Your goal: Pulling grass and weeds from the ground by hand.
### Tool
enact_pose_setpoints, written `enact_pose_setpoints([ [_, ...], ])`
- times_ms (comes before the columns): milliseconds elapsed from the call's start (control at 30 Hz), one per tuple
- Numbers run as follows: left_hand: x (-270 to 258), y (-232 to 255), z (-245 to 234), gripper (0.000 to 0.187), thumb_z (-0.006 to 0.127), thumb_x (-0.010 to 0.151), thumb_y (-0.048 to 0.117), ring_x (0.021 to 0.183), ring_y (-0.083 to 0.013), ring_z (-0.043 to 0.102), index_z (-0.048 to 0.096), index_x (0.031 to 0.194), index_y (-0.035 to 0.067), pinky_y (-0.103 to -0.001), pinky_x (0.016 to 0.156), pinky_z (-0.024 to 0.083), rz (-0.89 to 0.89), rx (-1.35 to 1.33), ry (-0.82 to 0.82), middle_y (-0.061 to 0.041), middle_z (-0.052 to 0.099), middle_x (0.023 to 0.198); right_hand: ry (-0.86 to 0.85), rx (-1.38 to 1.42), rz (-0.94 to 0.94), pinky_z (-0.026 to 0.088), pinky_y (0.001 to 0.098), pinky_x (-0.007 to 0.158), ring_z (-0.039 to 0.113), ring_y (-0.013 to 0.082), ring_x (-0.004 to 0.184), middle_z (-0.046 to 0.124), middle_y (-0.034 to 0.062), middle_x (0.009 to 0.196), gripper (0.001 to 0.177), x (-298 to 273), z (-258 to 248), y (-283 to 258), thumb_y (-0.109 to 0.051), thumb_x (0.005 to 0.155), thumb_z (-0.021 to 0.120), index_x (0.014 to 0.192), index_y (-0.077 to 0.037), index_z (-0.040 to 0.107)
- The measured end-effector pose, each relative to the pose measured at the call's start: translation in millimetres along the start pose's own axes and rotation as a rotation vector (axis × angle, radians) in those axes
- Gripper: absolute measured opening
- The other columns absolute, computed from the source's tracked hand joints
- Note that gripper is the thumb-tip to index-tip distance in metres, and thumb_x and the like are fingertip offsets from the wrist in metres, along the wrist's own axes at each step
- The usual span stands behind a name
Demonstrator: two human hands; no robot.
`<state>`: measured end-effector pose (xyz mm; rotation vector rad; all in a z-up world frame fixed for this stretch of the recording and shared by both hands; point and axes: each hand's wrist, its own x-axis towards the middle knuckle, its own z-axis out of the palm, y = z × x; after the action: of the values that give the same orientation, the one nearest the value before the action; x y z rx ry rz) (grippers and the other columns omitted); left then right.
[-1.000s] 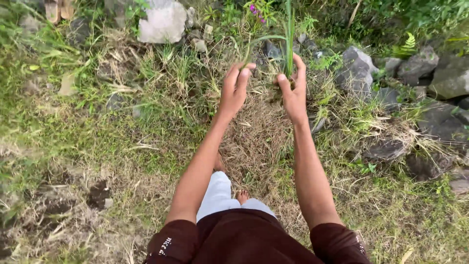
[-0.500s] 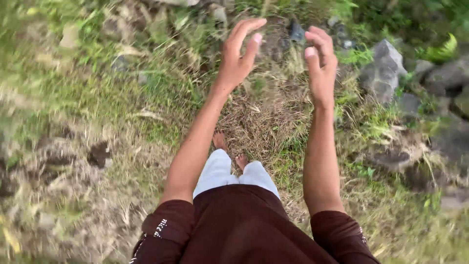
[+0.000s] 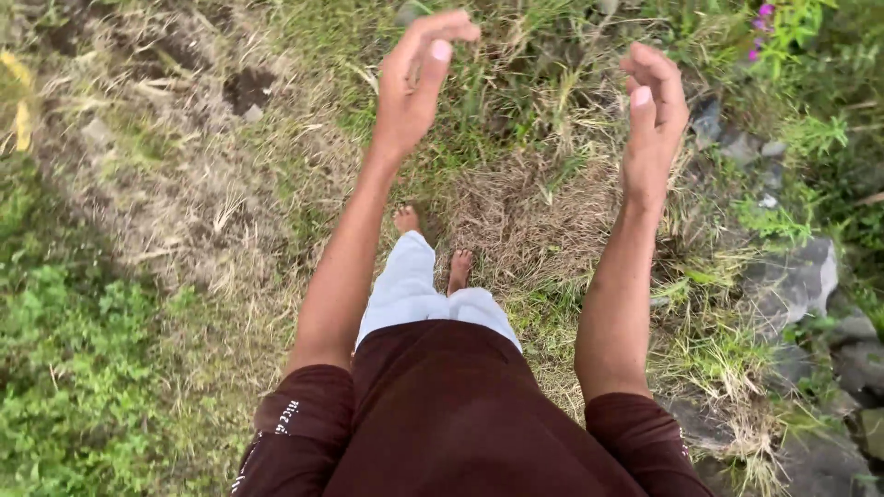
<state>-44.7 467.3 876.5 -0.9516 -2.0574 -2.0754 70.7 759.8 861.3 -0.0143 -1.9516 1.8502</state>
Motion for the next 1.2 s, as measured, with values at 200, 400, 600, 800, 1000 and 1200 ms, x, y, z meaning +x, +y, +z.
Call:
enact_pose_setpoints([
  [200, -40.6, 22.0, -72.6, 0.036, 0.045, 0.117, 0.031, 0.123, -0.0233, 0.07, 0.062, 0.136, 0.006, -0.041, 0.119, 0.052, 0.064, 0.04, 0.163, -0.013, 0.073, 0.124, -0.1, -0.037, -0.001, 0.044, 0.0445, 0.126, 0.059, 0.0248, 0.14, 0.063, 0.0093, 0.145, 0.053, -6.8, 54.7, -6.1, -0.045, 0.108, 0.059, 0.144, -0.006, 0.058],
  [400, -78.5, 22.1, -155.5, 0.034, 0.044, 0.115, 0.026, 0.115, -0.0234, 0.07, 0.065, 0.13, 0.003, -0.039, 0.108, 0.054, -0.014, 0.107, 0.275, -0.014, 0.074, 0.119, -0.138, -0.057, 0.006, 0.043, 0.0438, 0.124, 0.057, 0.0261, 0.142, 0.06, 0.0105, 0.148, 0.057, -11.0, 128.6, -3.8, -0.046, 0.107, 0.062, 0.148, -0.007, 0.053],
  [600, -107.0, -33.9, -258.9, 0.031, 0.045, 0.112, 0.023, 0.112, -0.0233, 0.072, 0.068, 0.125, 0.007, -0.042, 0.105, 0.06, -0.11, 0.08, 0.22, -0.013, 0.074, 0.121, -0.061, -0.073, 0.012, 0.043, 0.0463, 0.124, 0.057, 0.0276, 0.141, 0.061, 0.0138, 0.149, 0.056, -17.6, 214.3, 31.5, -0.043, 0.107, 0.063, 0.15, -0.008, 0.052],
  [800, -108.6, -56.3, -317.5, 0.03, 0.042, 0.112, 0.018, 0.111, -0.0223, 0.073, 0.068, 0.124, 0.007, -0.041, 0.104, 0.057, -0.183, 0.166, 0.157, -0.012, 0.075, 0.116, 0.04, -0.182, 0.113, 0.043, 0.0531, 0.129, 0.055, 0.032, 0.146, 0.058, 0.0172, 0.151, 0.061, -39.4, 266.3, 39.4, -0.041, 0.105, 0.061, 0.153, -0.007, 0.048],
  [1000, -93.7, -98.0, -324.4, 0.03, 0.044, 0.111, 0.016, 0.114, -0.0235, 0.071, 0.066, 0.125, 0.002, -0.04, 0.105, 0.054, -0.255, 0.099, 0.137, -0.015, 0.074, 0.118, 0.092, -0.22, 0.199, 0.041, 0.0538, 0.126, 0.054, 0.0346, 0.145, 0.057, 0.0207, 0.15, 0.066, -32.4, 280.8, 76.4, -0.042, 0.102, 0.063, 0.154, -0.006, 0.044],
  [1200, -124.3, -212.8, -321.6, 0.031, 0.044, 0.113, 0.02, 0.125, -0.026, 0.067, 0.068, 0.122, 0.003, -0.04, 0.114, 0.049, -0.332, 0.13, 0.146, -0.014, 0.073, 0.124, 0.066, -0.277, 0.231, 0.039, 0.05, 0.125, 0.05, 0.0328, 0.147, 0.054, 0.0181, 0.152, 0.068, -2.7, 277.7, 212.0, -0.038, 0.099, 0.065, 0.154, -0.005, 0.043],
])
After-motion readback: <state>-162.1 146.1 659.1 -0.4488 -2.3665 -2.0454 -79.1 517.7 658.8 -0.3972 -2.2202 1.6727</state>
